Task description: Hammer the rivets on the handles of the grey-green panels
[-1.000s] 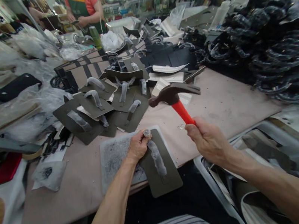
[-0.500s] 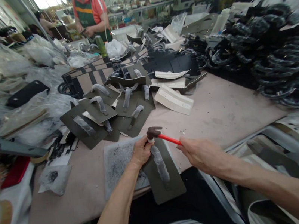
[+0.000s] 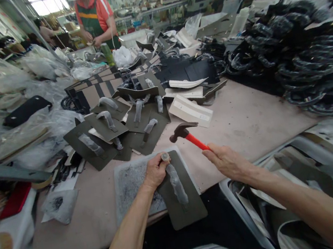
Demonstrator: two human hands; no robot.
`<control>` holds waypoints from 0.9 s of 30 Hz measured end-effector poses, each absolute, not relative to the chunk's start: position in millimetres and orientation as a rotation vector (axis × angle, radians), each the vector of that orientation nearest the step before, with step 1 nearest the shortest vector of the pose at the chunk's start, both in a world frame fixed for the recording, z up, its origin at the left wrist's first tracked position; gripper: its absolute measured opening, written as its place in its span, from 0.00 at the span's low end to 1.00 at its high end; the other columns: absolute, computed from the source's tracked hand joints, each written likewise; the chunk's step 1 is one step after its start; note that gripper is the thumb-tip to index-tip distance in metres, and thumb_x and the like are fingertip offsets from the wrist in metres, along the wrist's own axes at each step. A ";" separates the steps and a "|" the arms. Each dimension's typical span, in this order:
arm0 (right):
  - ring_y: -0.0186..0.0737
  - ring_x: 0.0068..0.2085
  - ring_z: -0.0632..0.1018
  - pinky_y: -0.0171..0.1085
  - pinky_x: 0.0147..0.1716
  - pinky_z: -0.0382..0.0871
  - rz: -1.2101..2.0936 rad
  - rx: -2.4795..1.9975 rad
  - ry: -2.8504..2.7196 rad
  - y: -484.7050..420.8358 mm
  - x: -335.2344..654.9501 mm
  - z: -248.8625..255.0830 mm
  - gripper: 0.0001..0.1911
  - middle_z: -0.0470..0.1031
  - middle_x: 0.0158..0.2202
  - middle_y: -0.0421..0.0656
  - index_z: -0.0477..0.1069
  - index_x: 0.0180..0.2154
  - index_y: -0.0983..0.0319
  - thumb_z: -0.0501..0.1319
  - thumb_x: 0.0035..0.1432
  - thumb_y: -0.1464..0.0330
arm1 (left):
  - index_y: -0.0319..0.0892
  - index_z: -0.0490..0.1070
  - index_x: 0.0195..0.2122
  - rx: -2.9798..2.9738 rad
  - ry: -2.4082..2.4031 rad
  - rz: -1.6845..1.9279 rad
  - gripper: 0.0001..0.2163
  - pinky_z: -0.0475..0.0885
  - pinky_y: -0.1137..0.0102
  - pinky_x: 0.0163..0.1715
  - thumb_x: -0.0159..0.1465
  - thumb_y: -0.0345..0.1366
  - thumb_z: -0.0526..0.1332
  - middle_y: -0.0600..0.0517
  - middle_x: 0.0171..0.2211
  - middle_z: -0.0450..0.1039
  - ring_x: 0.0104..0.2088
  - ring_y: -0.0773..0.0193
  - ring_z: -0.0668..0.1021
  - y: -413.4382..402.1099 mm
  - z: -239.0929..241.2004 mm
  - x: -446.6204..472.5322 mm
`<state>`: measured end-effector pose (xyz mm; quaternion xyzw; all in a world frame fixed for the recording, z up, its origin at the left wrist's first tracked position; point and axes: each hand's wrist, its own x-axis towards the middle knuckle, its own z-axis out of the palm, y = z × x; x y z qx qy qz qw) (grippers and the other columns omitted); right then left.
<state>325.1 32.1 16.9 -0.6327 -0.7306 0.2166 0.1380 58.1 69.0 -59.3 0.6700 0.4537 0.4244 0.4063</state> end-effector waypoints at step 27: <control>0.46 0.33 0.77 0.38 0.28 0.67 0.099 -1.773 -2.526 6.2 216.3 36.1 0.08 0.72 0.38 0.52 0.64 0.42 0.64 0.53 0.61 0.71 | 0.39 0.76 0.36 1.390 1.381 1.710 0.09 0.73 0.73 0.39 0.59 0.39 0.68 0.51 0.33 0.78 0.35 0.65 0.78 73.3 19.2 40.7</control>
